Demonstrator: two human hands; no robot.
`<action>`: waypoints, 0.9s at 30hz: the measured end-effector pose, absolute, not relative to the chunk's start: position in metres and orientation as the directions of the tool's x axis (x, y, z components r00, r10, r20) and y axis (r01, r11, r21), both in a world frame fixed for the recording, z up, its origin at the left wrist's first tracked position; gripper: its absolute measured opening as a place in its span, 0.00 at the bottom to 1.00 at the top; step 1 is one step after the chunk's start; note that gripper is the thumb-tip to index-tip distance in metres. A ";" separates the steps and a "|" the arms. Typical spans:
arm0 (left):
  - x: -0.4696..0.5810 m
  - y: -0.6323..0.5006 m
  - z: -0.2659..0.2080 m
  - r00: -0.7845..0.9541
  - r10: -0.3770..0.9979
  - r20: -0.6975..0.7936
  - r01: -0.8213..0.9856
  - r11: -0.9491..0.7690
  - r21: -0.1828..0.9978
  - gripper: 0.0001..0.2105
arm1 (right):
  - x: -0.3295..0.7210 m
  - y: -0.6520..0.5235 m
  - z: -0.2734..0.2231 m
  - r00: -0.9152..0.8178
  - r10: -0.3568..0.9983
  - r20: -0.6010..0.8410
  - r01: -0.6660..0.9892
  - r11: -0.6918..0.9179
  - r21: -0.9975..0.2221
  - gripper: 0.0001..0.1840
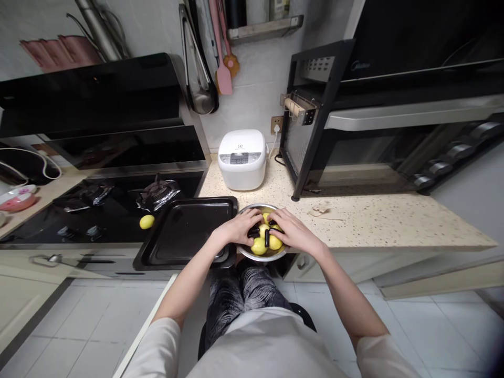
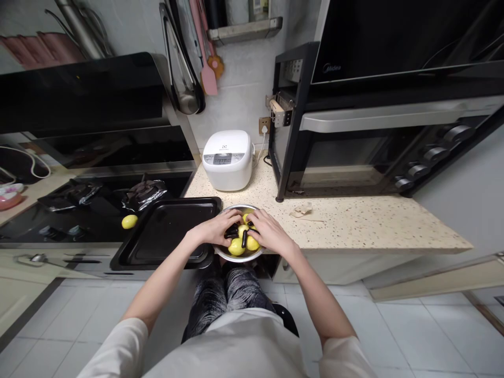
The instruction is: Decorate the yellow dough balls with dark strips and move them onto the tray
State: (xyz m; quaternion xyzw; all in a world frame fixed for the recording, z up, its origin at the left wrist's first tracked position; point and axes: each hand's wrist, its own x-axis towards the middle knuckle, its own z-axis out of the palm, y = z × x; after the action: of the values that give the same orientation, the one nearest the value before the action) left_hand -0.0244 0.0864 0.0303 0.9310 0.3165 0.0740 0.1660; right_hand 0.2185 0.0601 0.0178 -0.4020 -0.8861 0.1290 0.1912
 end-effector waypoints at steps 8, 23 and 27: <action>-0.029 0.070 0.027 0.746 0.659 0.096 0.590 -0.720 0.365 0.27 | 0.220 0.064 0.018 -0.657 0.727 0.199 0.610 0.668 -0.426 0.07; -0.031 0.057 0.022 0.733 0.667 0.135 0.589 -0.721 0.366 0.19 | 0.221 0.048 0.011 -0.575 0.762 0.299 0.648 0.646 -0.403 0.14; -0.032 0.055 0.022 0.702 0.688 0.185 0.557 -0.691 0.461 0.15 | 0.220 0.041 0.012 -0.551 0.770 0.322 0.639 0.637 -0.431 0.10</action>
State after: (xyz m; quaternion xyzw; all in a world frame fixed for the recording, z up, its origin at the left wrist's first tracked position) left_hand -0.0322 0.0552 0.0218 0.9029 0.3447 0.1744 0.1887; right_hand 0.2204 0.0411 0.0124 -0.4046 -0.8706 0.1327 0.2465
